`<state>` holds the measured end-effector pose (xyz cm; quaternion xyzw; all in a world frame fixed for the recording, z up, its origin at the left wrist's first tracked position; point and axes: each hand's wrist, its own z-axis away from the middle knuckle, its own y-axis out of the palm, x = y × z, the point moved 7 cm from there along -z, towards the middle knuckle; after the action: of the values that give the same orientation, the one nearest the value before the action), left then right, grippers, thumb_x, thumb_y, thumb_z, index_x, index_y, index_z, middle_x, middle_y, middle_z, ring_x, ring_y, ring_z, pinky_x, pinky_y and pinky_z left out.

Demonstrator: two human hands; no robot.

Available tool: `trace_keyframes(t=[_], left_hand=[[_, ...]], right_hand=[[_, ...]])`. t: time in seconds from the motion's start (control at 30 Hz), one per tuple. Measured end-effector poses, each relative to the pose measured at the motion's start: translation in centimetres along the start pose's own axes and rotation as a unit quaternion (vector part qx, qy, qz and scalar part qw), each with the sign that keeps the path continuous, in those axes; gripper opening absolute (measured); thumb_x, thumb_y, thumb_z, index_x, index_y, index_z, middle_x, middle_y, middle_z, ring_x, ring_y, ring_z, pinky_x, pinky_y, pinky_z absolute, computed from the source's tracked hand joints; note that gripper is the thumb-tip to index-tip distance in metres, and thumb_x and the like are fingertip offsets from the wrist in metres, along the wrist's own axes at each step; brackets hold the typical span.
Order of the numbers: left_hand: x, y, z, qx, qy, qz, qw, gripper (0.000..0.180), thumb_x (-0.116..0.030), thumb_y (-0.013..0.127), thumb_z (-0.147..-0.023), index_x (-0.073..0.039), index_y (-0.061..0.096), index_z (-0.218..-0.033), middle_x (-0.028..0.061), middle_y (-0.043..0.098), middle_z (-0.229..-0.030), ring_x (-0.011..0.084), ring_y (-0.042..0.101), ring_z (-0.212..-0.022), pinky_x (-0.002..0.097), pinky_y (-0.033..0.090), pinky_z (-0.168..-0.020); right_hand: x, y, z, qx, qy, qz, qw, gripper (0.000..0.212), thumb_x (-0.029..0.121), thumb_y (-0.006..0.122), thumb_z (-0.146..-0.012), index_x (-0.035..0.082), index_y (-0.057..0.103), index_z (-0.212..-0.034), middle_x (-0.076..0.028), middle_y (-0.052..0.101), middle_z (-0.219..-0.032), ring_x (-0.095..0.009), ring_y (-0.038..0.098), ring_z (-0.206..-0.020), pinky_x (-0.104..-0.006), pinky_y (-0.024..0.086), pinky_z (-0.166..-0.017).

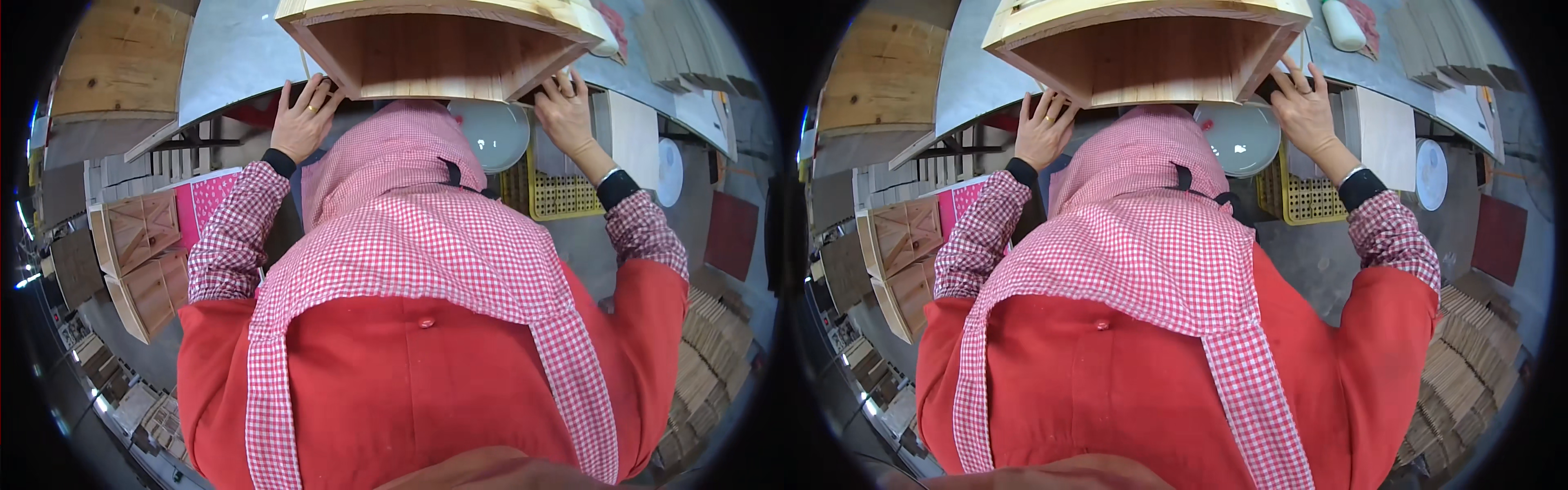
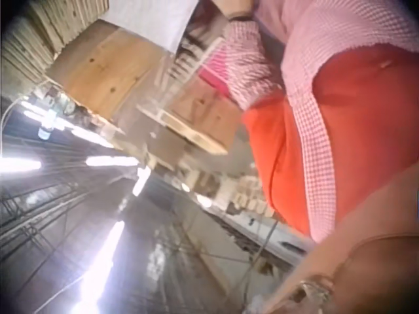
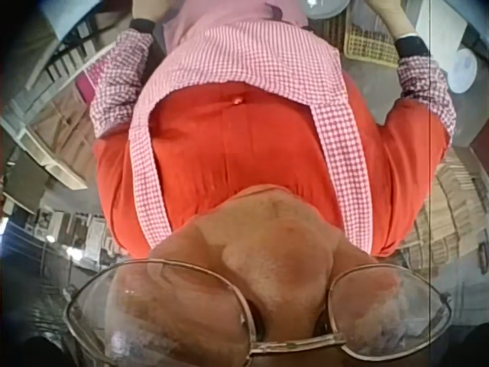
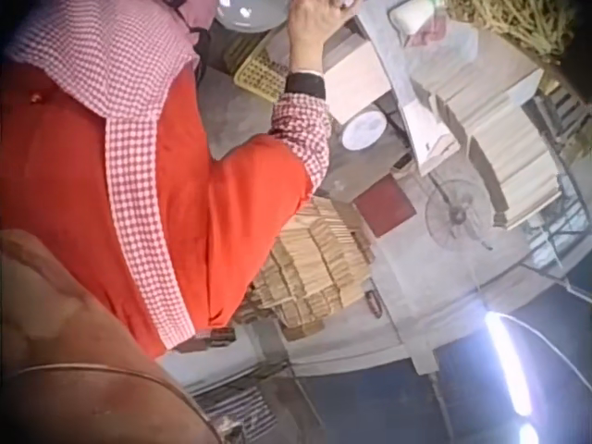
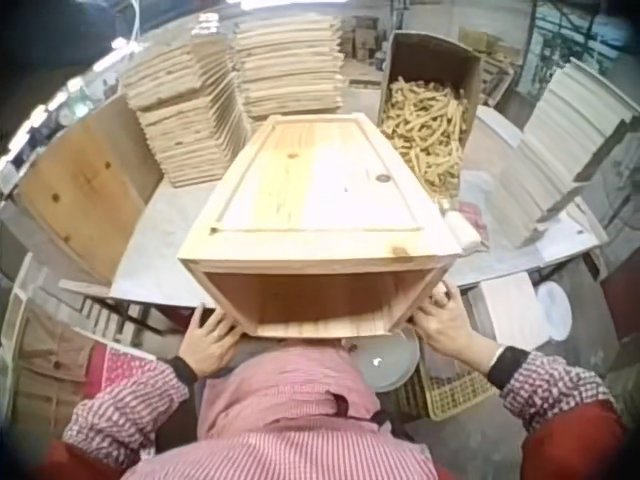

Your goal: Assembling wooden crates by applying glue to wooden planks and joining them.

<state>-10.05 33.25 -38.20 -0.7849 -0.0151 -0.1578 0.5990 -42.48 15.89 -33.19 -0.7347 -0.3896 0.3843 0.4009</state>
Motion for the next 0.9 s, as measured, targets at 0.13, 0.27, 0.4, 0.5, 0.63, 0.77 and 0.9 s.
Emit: trace_keyframes(t=[0.13, 0.27, 0.4, 0.5, 0.63, 0.77, 0.9], left_hand=[[-0.6, -0.9, -0.5, -0.001, -0.003, 0.004, 1.000, 0.049, -0.021, 0.063, -0.081, -0.015, 0.052, -0.129, 0.0054, 0.049, -0.132, 0.0208, 0.031, -0.137, 0.0540, 0.027, -0.108], [-0.1, -2.9, -1.8, -0.023, 0.024, 0.064, 0.997, 0.042, -0.017, 0.064, -0.079, -0.007, 0.058, -0.119, 0.0109, 0.051, -0.131, 0.0239, 0.040, -0.131, 0.0502, 0.032, -0.107], [-1.0, -7.5, -2.3, -0.095, 0.037, 0.134, 0.986, 0.034, -0.011, 0.064, -0.077, -0.004, 0.061, -0.110, 0.0127, 0.056, -0.122, 0.0261, 0.052, -0.119, 0.0437, 0.039, -0.102], [-1.2, -10.8, -2.7, -0.152, 0.088, 0.156, 0.972, 0.031, -0.008, 0.066, -0.073, -0.003, 0.064, -0.103, 0.0114, 0.060, -0.116, 0.0255, 0.058, -0.109, 0.0367, 0.044, -0.097], [-6.6, -23.7, -11.7, -0.246, 0.177, 0.117, 0.946, 0.034, -0.010, 0.067, -0.073, -0.009, 0.065, -0.107, 0.0105, 0.060, -0.120, 0.0233, 0.060, -0.106, 0.0370, 0.045, -0.093], [-9.9, -25.3, -21.4, -0.212, 0.269, 0.135, 0.930, 0.046, -0.019, 0.061, -0.079, -0.009, 0.050, -0.122, 0.0123, 0.049, -0.134, 0.0281, 0.040, -0.132, 0.0496, 0.033, -0.105], [-11.2, -23.1, -23.7, -0.145, 0.303, 0.156, 0.929, 0.030, -0.017, 0.059, -0.079, -0.004, 0.050, -0.104, 0.0148, 0.054, -0.123, 0.0307, 0.041, -0.131, 0.0510, 0.033, -0.106]], right_hand=[[-1.2, 0.0, -1.8, -0.066, 0.060, 0.027, 0.996, 0.022, 0.015, 0.070, -0.067, 0.009, 0.059, -0.085, -0.007, 0.060, -0.107, -0.027, 0.048, -0.121, -0.0442, 0.035, -0.099], [-2.6, -1.1, -4.2, -0.147, 0.018, -0.173, 0.974, 0.025, 0.008, 0.070, -0.068, 0.007, 0.058, -0.089, -0.012, 0.060, -0.094, -0.029, 0.059, -0.095, -0.0372, 0.047, -0.076], [-5.6, -2.0, -4.1, -0.172, 0.269, -0.340, 0.885, 0.026, 0.002, 0.068, -0.070, 0.003, 0.056, -0.094, -0.014, 0.057, -0.083, -0.027, 0.058, -0.071, -0.0324, 0.045, -0.054], [-4.2, -4.1, -4.9, -0.186, 0.213, -0.398, 0.873, 0.022, -0.002, 0.064, -0.074, 0.002, 0.057, -0.095, -0.014, 0.057, -0.080, -0.023, 0.056, -0.062, -0.0301, 0.042, -0.051], [-4.2, -5.5, -6.0, -0.179, 0.113, -0.425, 0.880, 0.018, -0.003, 0.062, -0.077, 0.001, 0.060, -0.095, -0.013, 0.059, -0.078, -0.021, 0.057, -0.061, -0.0297, 0.043, -0.052], [-5.3, -6.3, -6.6, -0.146, 0.104, -0.489, 0.854, 0.011, -0.003, 0.058, -0.082, 0.001, 0.063, -0.091, -0.012, 0.061, -0.074, -0.020, 0.058, -0.060, -0.0293, 0.044, -0.054], [-9.0, -6.2, -7.6, -0.173, 0.130, -0.415, 0.884, 0.005, 0.002, 0.060, -0.084, 0.000, 0.064, -0.086, -0.012, 0.061, -0.070, -0.018, 0.059, -0.061, -0.0296, 0.045, -0.054]])
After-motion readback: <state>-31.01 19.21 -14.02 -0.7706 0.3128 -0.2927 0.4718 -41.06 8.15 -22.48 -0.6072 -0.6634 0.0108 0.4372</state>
